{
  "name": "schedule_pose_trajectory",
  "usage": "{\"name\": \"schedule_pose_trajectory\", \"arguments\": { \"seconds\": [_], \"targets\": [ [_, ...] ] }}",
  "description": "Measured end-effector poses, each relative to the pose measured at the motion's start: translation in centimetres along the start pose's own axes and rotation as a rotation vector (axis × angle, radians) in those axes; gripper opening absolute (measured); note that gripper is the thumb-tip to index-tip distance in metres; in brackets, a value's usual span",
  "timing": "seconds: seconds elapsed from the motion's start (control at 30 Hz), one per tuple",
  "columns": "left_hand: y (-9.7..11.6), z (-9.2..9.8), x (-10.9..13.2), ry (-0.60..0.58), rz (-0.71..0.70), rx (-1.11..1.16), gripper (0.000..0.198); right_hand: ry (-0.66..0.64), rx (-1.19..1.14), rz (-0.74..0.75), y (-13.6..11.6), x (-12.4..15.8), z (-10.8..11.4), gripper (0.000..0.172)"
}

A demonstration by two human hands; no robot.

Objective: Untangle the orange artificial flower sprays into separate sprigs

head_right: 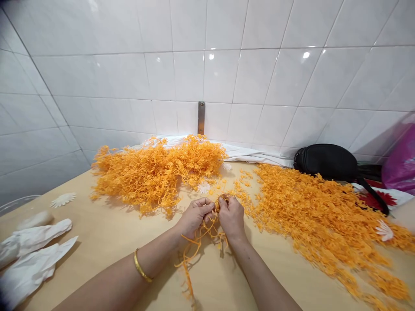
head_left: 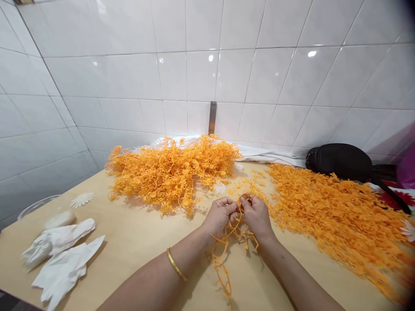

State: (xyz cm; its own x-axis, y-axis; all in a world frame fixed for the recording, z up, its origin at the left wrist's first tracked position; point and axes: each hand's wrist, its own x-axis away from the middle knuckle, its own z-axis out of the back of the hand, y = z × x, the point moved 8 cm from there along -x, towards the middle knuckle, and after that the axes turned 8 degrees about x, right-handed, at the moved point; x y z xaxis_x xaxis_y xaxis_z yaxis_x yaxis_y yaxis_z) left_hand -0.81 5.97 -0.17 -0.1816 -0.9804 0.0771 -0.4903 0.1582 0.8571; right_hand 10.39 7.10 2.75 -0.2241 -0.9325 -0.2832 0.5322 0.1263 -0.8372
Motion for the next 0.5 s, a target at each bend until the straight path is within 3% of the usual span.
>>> {"name": "schedule_pose_trajectory", "arguments": {
  "seconds": [0.17,0.23,0.4,0.5],
  "targets": [
    [0.1,-0.3,0.9,-0.073,0.028,-0.005,0.02,0.101,-0.485,-0.425,4.7,-1.3,2.0,0.018],
    [0.0,0.6,0.7,-0.049,0.062,0.031,0.02,0.069,-0.528,-0.444,4.9,-1.6,2.4,0.016],
    [-0.1,2.0,-0.1,-0.005,0.109,0.208,0.018,-0.252,-0.585,-0.368,2.6,-0.6,0.1,0.032],
    [-0.3,1.9,0.0,-0.013,0.113,0.216,0.018,-0.44,-0.678,-0.367,1.5,0.7,-1.6,0.028]
  ]
}}
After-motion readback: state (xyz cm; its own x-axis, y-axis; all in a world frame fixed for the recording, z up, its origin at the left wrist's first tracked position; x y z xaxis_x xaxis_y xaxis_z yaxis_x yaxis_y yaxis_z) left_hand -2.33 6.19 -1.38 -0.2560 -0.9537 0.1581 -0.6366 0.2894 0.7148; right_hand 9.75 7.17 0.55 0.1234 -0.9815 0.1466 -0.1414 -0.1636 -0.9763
